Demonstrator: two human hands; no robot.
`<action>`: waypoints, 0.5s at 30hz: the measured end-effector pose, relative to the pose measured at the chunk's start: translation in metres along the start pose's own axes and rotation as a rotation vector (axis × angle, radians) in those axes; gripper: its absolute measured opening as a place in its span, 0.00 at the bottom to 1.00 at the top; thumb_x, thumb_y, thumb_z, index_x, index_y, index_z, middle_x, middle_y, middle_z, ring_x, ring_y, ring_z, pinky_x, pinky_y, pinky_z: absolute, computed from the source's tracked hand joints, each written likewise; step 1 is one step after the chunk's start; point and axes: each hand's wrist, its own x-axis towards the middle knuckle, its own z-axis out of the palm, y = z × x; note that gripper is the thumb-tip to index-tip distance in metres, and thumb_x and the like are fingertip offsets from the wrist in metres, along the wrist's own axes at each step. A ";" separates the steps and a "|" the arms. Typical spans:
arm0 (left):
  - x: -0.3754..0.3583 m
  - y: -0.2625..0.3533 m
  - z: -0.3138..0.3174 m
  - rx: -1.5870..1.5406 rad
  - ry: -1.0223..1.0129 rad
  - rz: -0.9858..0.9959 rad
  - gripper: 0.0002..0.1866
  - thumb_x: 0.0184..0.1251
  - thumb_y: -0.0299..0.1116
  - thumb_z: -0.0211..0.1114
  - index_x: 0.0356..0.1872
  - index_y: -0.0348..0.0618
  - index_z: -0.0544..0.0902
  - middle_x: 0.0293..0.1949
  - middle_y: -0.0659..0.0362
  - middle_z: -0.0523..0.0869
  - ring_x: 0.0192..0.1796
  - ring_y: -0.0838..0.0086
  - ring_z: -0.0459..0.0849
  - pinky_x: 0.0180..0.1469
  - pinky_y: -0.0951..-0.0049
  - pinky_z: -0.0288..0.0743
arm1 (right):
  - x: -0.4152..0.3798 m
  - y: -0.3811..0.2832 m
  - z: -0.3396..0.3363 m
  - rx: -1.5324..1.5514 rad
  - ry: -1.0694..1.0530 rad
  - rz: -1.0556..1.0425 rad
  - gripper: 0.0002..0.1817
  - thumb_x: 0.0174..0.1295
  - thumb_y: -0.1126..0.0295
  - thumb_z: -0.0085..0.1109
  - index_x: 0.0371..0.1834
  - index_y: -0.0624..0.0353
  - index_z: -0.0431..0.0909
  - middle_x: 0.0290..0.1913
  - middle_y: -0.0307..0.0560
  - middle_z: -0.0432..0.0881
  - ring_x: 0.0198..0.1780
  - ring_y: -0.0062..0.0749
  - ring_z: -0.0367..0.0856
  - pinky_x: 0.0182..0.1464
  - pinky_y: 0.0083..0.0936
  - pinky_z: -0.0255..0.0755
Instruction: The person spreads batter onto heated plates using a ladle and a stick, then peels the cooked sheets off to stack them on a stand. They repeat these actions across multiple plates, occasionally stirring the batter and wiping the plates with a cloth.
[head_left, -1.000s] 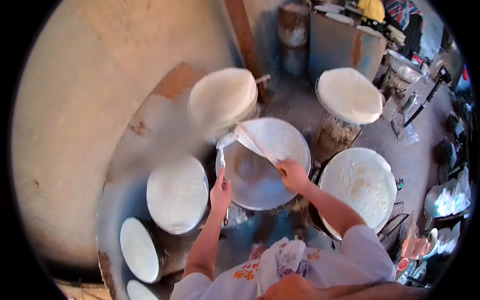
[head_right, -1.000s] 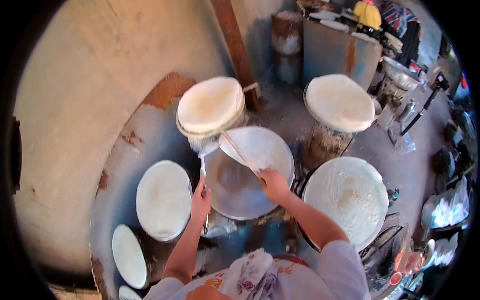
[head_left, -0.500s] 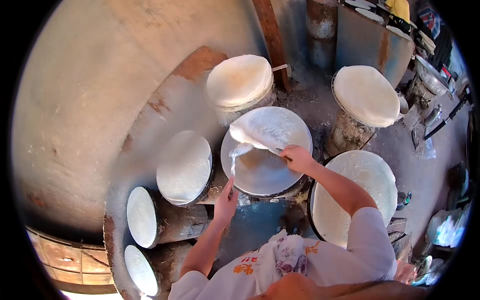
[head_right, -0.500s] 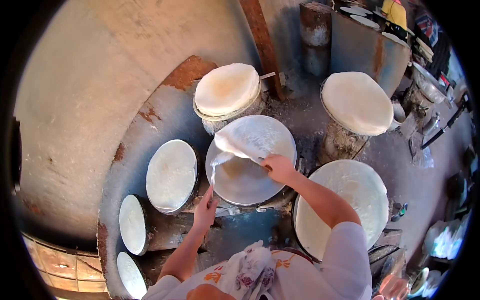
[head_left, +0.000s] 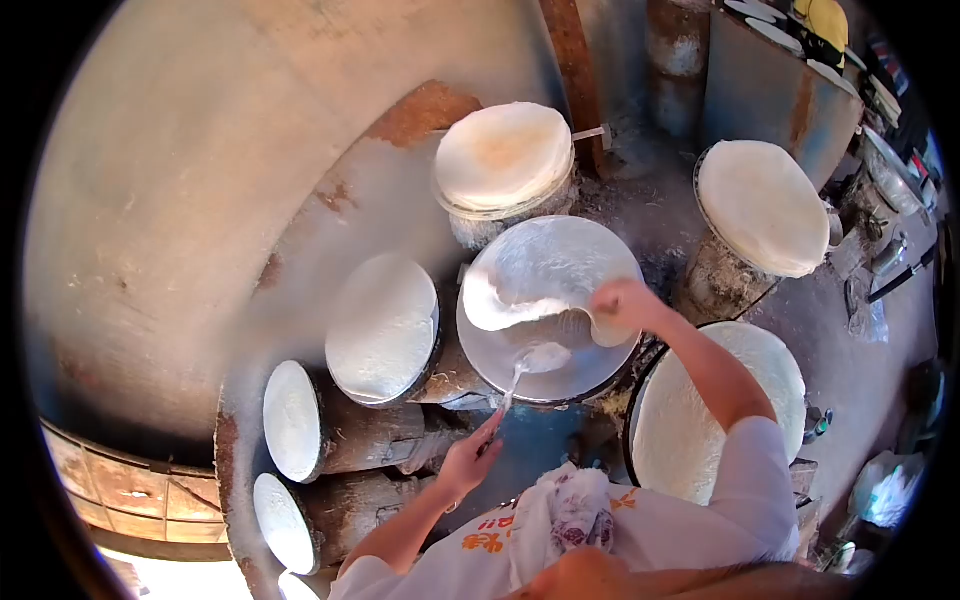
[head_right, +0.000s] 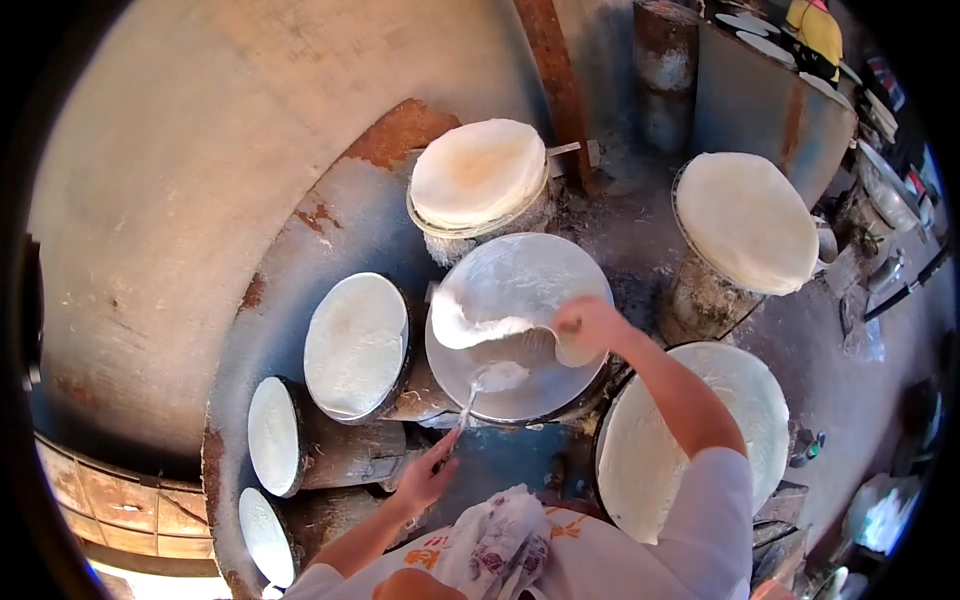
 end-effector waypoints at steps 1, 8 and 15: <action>0.001 0.002 0.000 -0.004 -0.008 0.027 0.29 0.67 0.35 0.58 0.69 0.60 0.62 0.26 0.52 0.78 0.22 0.74 0.70 0.31 0.73 0.70 | 0.012 0.009 -0.003 -0.083 0.023 -0.026 0.14 0.41 0.76 0.60 0.35 0.55 0.83 0.36 0.48 0.81 0.42 0.45 0.78 0.44 0.36 0.72; -0.004 0.006 0.008 -0.070 -0.072 0.085 0.28 0.68 0.34 0.57 0.69 0.59 0.63 0.53 0.51 0.80 0.29 0.75 0.74 0.39 0.77 0.72 | 0.002 0.008 0.007 0.028 -0.152 -0.112 0.14 0.42 0.76 0.62 0.35 0.52 0.84 0.32 0.46 0.82 0.36 0.40 0.79 0.40 0.32 0.72; -0.016 0.015 -0.008 -0.385 -0.089 -0.293 0.29 0.69 0.29 0.55 0.70 0.55 0.61 0.23 0.60 0.81 0.17 0.83 0.71 0.21 0.79 0.69 | 0.020 0.002 -0.004 0.030 -0.255 -0.068 0.16 0.41 0.77 0.63 0.38 0.52 0.85 0.28 0.47 0.80 0.27 0.35 0.77 0.32 0.29 0.70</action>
